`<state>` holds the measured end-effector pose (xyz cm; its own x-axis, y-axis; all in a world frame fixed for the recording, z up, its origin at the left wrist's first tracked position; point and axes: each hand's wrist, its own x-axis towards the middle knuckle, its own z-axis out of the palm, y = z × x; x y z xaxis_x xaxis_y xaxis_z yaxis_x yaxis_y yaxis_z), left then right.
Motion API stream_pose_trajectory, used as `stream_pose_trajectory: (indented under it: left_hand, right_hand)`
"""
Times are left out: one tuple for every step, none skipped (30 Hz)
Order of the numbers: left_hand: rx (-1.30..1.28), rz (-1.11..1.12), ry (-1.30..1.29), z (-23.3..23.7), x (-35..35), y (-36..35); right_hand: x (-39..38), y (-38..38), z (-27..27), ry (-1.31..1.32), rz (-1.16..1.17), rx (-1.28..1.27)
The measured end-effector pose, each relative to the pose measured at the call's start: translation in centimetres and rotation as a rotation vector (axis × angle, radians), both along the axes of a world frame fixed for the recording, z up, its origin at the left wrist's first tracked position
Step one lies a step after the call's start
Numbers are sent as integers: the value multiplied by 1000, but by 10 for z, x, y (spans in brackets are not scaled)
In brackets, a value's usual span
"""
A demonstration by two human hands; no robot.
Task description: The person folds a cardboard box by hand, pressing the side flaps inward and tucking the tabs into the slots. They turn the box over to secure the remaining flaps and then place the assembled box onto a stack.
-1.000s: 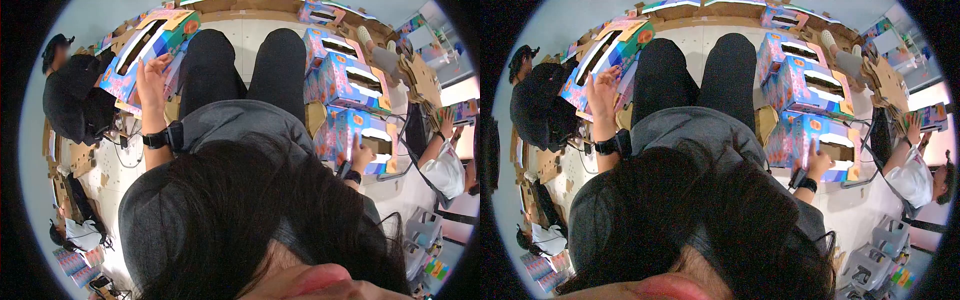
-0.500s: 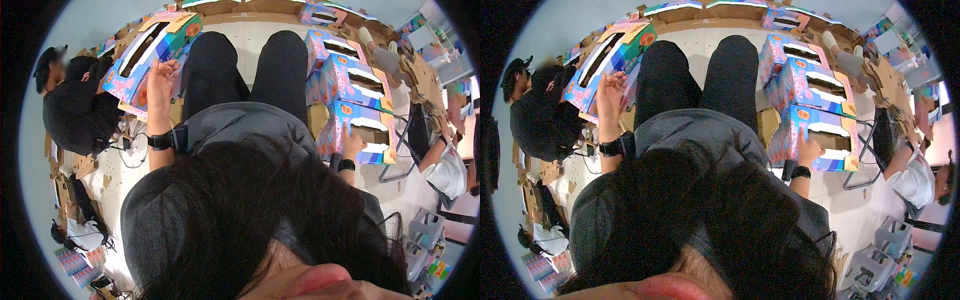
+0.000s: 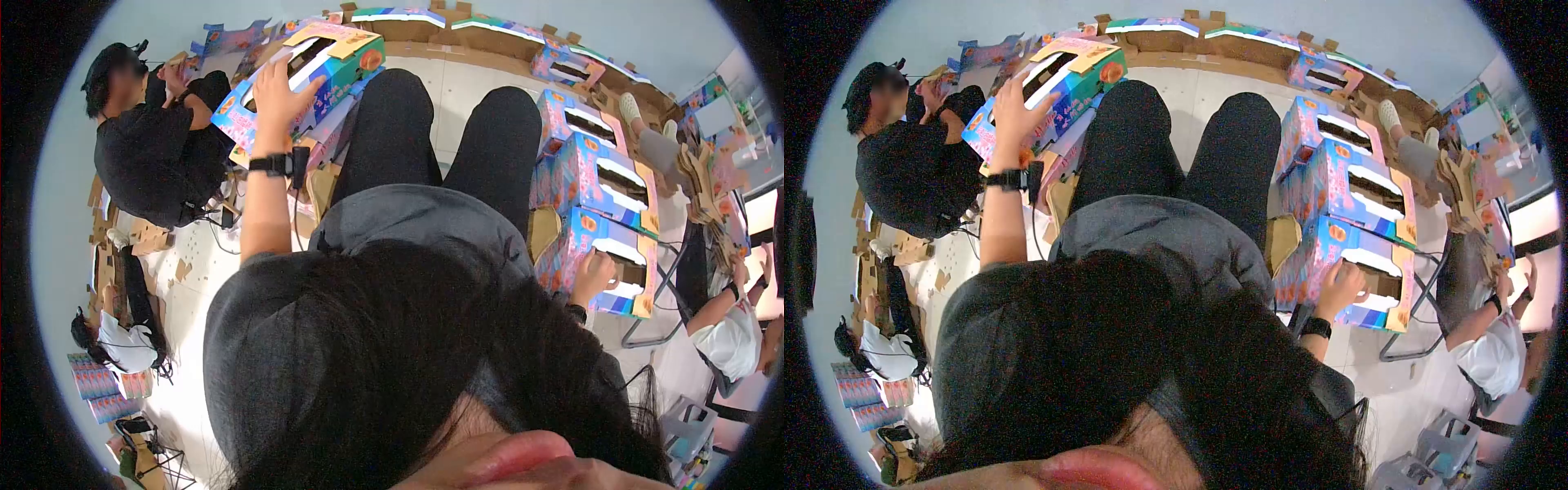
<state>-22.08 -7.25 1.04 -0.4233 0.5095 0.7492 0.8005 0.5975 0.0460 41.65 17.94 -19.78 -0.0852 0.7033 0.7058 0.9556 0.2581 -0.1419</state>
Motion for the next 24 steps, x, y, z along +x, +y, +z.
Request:
stream_pose_trajectory:
  left_hand:
    - [-88, 47, -24, -10, -22, 0]
    - [-298, 251, -109, -19, -35, 0]
    - [-363, 247, -212, -26, -49, -3]
    - [-430, 242, -317, -33, -61, -7]
    - [-497, 237, -424, -37, -66, -9]
    - [-462, 238, -539, -42, -70, -8]
    - [-415, 219, -562, -39, -67, -9]
    - [-369, 200, -586, -35, -60, -12]
    - [-322, 179, -609, -32, -55, -14]
    - [-308, 178, -566, -32, -52, -15]
    - [-293, 178, -523, -32, -49, -15]
    - [-274, 176, -481, -33, -45, -15]
    - [-211, 145, -458, -32, -40, -14]
    - [-149, 112, -432, -29, -34, -12]
    - [-91, 81, -407, -26, -25, -11]
    - [-8, 13, -386, -15, -8, -7]
    - [69, -20, -345, -5, 6, -1]
    - [147, -59, -265, 5, 22, 7]
    - [224, -97, -185, 16, 37, 14]
    - [281, -177, -152, 27, 54, 21]
    - [343, -258, -117, 41, 71, 28]
    - [406, -341, -77, 54, 90, 35]
    - [438, -409, -83, 67, 110, 39]
    - [463, -464, -100, 73, 126, 46]
  right_hand:
    - [-1, 0, 3, -6, 7, -15]
    - [-2, 0, 5, -12, 13, -31]
    - [-4, 0, 8, -17, 19, -46]
    - [-6, -1, 11, -8, 36, -52]
    - [-8, 0, 13, -2, 66, -32]
    - [-9, 0, 15, 3, 95, -13]
    - [-11, 0, 19, 5, 123, 6]
    - [-12, 0, 23, 13, 143, 11]
    - [-15, 2, 28, 22, 163, 17]
    - [-17, 3, 33, 31, 182, 22]
    - [-18, 4, 38, 13, 191, 43]
    - [-23, 3, 49, -6, 201, 67]
    - [-28, 3, 61, -21, 209, 95]
    - [-34, 5, 72, -8, 241, 121]
    - [-39, 5, 81, 4, 274, 141]
    - [-45, 4, 92, 13, 309, 157]
    - [-53, 2, 105, 19, 365, 145]
    - [-65, 1, 121, 23, 424, 131]
    - [-77, -2, 137, 26, 482, 118]
    - [-93, -4, 151, 87, 590, 92]
    - [-111, -7, 167, 149, 697, 70]
    - [-128, -17, 184, 279, 834, -68]
    - [-146, -27, 198, 409, 969, -207]
    - [-162, -30, 205, 431, 1111, -272]
